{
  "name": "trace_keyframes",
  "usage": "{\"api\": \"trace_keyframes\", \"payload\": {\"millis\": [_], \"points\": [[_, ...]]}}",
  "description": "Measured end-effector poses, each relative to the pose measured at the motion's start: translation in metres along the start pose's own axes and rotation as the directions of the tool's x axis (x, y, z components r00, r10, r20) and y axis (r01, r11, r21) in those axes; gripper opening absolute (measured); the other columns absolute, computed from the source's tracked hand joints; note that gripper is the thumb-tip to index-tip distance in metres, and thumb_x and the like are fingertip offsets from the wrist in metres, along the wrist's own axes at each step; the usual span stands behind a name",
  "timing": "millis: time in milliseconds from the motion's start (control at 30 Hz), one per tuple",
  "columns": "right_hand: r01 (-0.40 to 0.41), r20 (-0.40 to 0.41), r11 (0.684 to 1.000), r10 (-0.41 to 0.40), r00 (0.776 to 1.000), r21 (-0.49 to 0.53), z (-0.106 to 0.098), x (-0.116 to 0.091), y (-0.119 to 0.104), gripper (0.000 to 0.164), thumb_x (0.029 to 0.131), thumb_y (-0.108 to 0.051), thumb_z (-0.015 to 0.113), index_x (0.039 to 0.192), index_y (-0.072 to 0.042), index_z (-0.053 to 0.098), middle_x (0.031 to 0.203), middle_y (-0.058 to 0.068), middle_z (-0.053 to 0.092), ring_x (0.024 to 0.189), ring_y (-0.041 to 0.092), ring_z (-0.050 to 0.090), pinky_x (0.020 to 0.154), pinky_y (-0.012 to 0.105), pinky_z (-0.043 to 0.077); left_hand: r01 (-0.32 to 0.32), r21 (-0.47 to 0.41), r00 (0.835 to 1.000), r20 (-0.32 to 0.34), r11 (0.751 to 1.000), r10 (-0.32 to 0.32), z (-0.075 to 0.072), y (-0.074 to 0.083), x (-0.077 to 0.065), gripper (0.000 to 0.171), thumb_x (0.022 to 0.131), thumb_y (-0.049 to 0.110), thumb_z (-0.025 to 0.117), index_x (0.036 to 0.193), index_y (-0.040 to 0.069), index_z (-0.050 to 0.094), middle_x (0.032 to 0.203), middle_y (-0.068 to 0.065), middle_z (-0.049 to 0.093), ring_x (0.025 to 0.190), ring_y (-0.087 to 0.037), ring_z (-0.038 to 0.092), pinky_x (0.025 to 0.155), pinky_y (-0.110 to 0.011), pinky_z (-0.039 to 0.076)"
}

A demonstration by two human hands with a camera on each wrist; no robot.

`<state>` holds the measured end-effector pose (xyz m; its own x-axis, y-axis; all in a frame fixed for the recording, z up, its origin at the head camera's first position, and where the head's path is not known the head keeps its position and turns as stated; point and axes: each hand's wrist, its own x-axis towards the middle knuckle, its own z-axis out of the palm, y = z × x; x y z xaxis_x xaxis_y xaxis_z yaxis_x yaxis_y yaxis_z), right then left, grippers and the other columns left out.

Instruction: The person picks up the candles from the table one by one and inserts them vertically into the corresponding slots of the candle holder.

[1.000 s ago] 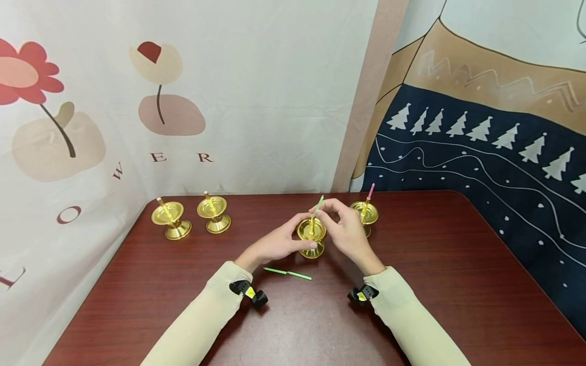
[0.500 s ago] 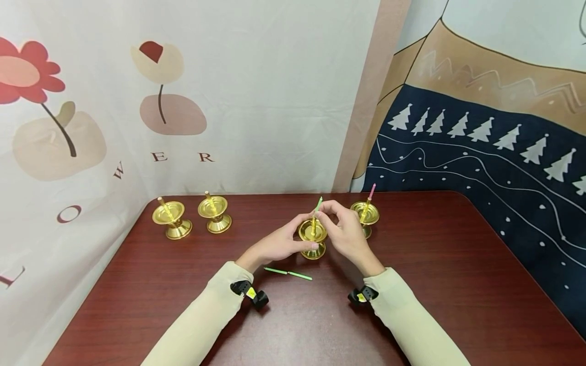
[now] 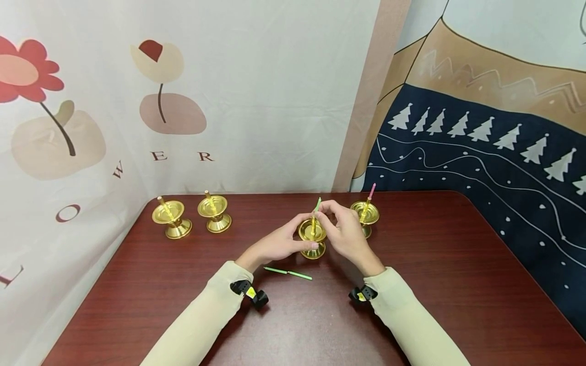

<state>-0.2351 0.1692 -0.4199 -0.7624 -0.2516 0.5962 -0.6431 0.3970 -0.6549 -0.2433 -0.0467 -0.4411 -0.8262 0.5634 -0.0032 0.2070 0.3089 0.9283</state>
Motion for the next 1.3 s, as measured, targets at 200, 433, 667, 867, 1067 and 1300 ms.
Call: {"api": "trace_keyframes", "payload": {"millis": [200, 433, 667, 867, 1067, 1300], "points": [[0.037, -0.003, 0.998, -0.037, 0.999, -0.051, -0.0004, 0.0008, -0.0015, 0.009, 0.102, 0.002, 0.074, 0.109, -0.004, 0.076, 0.096, 0.005, 0.078, 0.085, 0.016, 0.065, 0.071, 0.023, 0.049, 0.005, -0.002, 1.000, 0.006, 1.000, -0.005, -0.0003, 0.0010, -0.0009, 0.078, 0.102, 0.026, 0.082, 0.167, 0.012, 0.040, 0.139, -0.009, 0.064, 0.121, -0.018, 0.065, 0.107, -0.038, 0.050], [0.050, -0.001, 0.997, -0.050, 0.999, -0.064, -0.0005, 0.0018, -0.0025, 0.010, 0.101, 0.002, 0.075, 0.109, -0.004, 0.075, 0.095, 0.004, 0.077, 0.082, 0.017, 0.064, 0.068, 0.024, 0.049, 0.002, 0.002, 1.000, 0.006, 1.000, -0.002, 0.0001, 0.0008, -0.0003, 0.078, 0.102, 0.025, 0.082, 0.166, 0.011, 0.040, 0.138, -0.009, 0.065, 0.122, -0.018, 0.064, 0.108, -0.038, 0.050], [0.053, 0.003, 0.996, -0.053, 0.999, -0.071, -0.0014, 0.0019, -0.0030, 0.010, 0.101, 0.002, 0.075, 0.109, -0.004, 0.075, 0.094, 0.004, 0.077, 0.080, 0.016, 0.063, 0.066, 0.024, 0.049, 0.001, -0.002, 1.000, 0.004, 1.000, -0.001, 0.0001, -0.0001, 0.0002, 0.077, 0.102, 0.024, 0.082, 0.166, 0.012, 0.040, 0.138, -0.010, 0.065, 0.122, -0.019, 0.064, 0.107, -0.038, 0.050], [0.063, 0.011, 0.996, -0.062, 0.998, -0.070, -0.0023, 0.0028, -0.0016, 0.010, 0.101, 0.002, 0.074, 0.108, -0.004, 0.075, 0.093, 0.004, 0.076, 0.079, 0.016, 0.062, 0.065, 0.025, 0.049, -0.005, -0.006, 1.000, 0.001, 1.000, 0.005, 0.0001, 0.0012, 0.0002, 0.077, 0.102, 0.024, 0.081, 0.166, 0.010, 0.040, 0.139, -0.010, 0.064, 0.123, -0.019, 0.064, 0.107, -0.038, 0.050], [0.042, 0.019, 0.997, -0.041, 0.999, -0.062, -0.0027, 0.0033, -0.0008, 0.005, 0.103, -0.001, 0.073, 0.107, -0.003, 0.074, 0.094, 0.004, 0.076, 0.079, 0.016, 0.061, 0.063, 0.027, 0.048, -0.005, -0.010, 1.000, 0.001, 1.000, 0.005, -0.0003, 0.0021, 0.0003, 0.078, 0.102, 0.024, 0.082, 0.166, 0.009, 0.039, 0.141, -0.011, 0.064, 0.123, -0.019, 0.064, 0.108, -0.038, 0.050], [-0.050, 0.055, 0.999, 0.049, 0.997, 0.002, -0.0040, 0.0009, 0.0020, 0.005, 0.104, -0.003, 0.074, 0.108, -0.006, 0.074, 0.099, 0.005, 0.077, 0.084, 0.018, 0.064, 0.073, 0.028, 0.054, -0.007, -0.004, 1.000, -0.002, 1.000, 0.007, 0.0001, 0.0017, -0.0012, 0.078, 0.101, 0.024, 0.083, 0.166, 0.010, 0.041, 0.139, -0.010, 0.064, 0.120, -0.018, 0.064, 0.106, -0.037, 0.051]]}}
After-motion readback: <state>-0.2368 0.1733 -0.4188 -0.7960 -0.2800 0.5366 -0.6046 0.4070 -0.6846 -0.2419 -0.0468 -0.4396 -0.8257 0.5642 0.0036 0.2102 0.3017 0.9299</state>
